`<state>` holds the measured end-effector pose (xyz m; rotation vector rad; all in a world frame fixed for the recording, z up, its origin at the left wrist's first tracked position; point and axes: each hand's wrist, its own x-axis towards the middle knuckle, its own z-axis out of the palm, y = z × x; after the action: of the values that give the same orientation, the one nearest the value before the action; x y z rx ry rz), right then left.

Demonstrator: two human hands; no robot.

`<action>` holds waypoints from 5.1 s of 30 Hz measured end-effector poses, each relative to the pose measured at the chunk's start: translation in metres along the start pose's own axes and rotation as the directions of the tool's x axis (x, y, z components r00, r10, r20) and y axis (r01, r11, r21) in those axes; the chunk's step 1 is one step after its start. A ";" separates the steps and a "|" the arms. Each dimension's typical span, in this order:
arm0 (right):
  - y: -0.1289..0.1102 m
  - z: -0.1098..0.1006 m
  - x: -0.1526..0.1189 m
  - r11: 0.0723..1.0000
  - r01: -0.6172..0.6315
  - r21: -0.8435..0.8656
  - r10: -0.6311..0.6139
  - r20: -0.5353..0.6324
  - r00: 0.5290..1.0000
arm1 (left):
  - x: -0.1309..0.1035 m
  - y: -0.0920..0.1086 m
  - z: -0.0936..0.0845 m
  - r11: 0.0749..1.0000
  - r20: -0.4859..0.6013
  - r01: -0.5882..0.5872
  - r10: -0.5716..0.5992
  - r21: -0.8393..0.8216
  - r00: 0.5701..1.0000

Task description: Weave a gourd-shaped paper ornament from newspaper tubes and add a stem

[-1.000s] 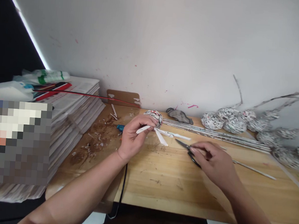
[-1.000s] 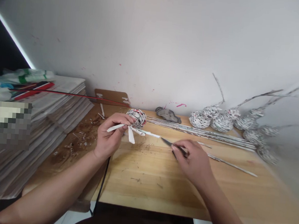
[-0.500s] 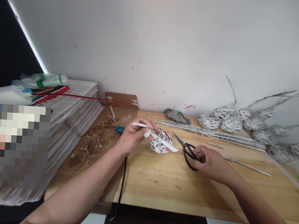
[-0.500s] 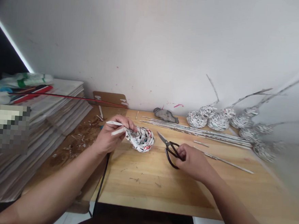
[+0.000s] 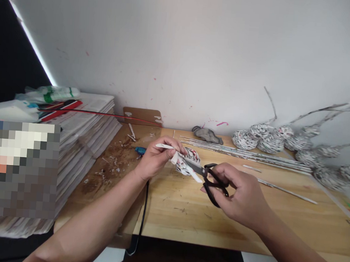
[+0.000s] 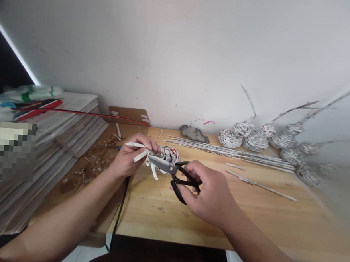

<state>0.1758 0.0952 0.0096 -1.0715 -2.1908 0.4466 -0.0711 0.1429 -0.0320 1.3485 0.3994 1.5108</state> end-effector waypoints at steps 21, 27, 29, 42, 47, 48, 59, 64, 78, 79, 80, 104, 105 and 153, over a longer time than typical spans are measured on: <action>-0.005 0.021 0.010 0.988 -0.073 -0.136 0.083 0.068 0.994 | -0.003 0.004 0.007 0.995 -0.070 0.018 -0.011 0.095 0.998; -0.003 0.027 0.008 0.980 -0.027 -0.199 0.022 -0.025 0.999 | -0.005 0.000 0.009 0.997 -0.116 0.072 -0.069 0.023 0.991; -0.001 0.029 0.007 0.975 -0.011 -0.220 0.000 -0.050 0.999 | -0.005 -0.001 0.010 0.996 -0.113 0.078 -0.074 0.031 0.991; 0.010 0.041 -0.012 0.966 -0.039 -0.254 0.019 -0.081 0.997 | -0.006 0.005 0.018 0.986 -0.027 0.054 -0.050 0.157 0.998; 0.014 0.043 -0.024 0.965 -0.035 -0.260 0.010 -0.095 0.995 | -0.010 0.002 0.022 0.986 0.052 0.030 -0.039 0.163 0.998; 0.015 0.043 -0.025 0.966 -0.038 -0.257 0.015 -0.090 0.996 | -0.011 0.002 0.022 0.986 0.066 0.018 -0.030 0.167 0.997; 0.063 0.006 -0.038 0.803 -0.308 -0.510 0.367 0.016 0.930 | -0.009 0.004 0.018 0.977 0.023 -0.034 0.029 0.210 0.999; 0.097 -0.013 -0.036 0.819 -0.275 -0.503 0.319 0.000 0.948 | -0.009 0.000 0.020 0.995 -0.074 0.025 -0.018 0.101 0.997; -0.029 0.089 0.068 0.738 -0.062 0.672 0.289 -0.231 0.929 | -0.011 -0.011 0.023 0.965 -0.470 -0.036 0.159 0.259 0.868; -0.027 0.092 0.070 0.756 -0.050 0.652 0.290 -0.266 0.919 | -0.010 -0.012 0.023 0.961 -0.495 -0.021 0.160 0.275 0.854; -0.025 0.094 0.072 0.773 -0.040 0.633 0.283 -0.289 0.915 | -0.010 -0.012 0.023 0.962 -0.513 -0.008 0.153 0.274 0.844; 0.000 0.083 0.082 0.262 -0.053 0.964 0.189 0.002 0.982 | -0.002 0.004 0.003 0.980 -0.068 0.095 -0.084 0.174 0.994; 0.000 0.081 0.081 0.271 -0.053 0.961 0.186 0.002 0.983 | -0.003 0.004 0.004 0.980 -0.065 0.101 -0.091 0.170 0.994; -0.017 0.080 0.066 0.932 0.129 0.338 0.025 -0.416 0.909 | -0.006 -0.002 0.026 0.981 -0.578 0.095 0.022 0.171 0.815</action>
<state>0.0817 0.1355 -0.0133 -0.8143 -1.6762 0.5178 -0.0487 0.1297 -0.0283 0.9825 0.9747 1.8762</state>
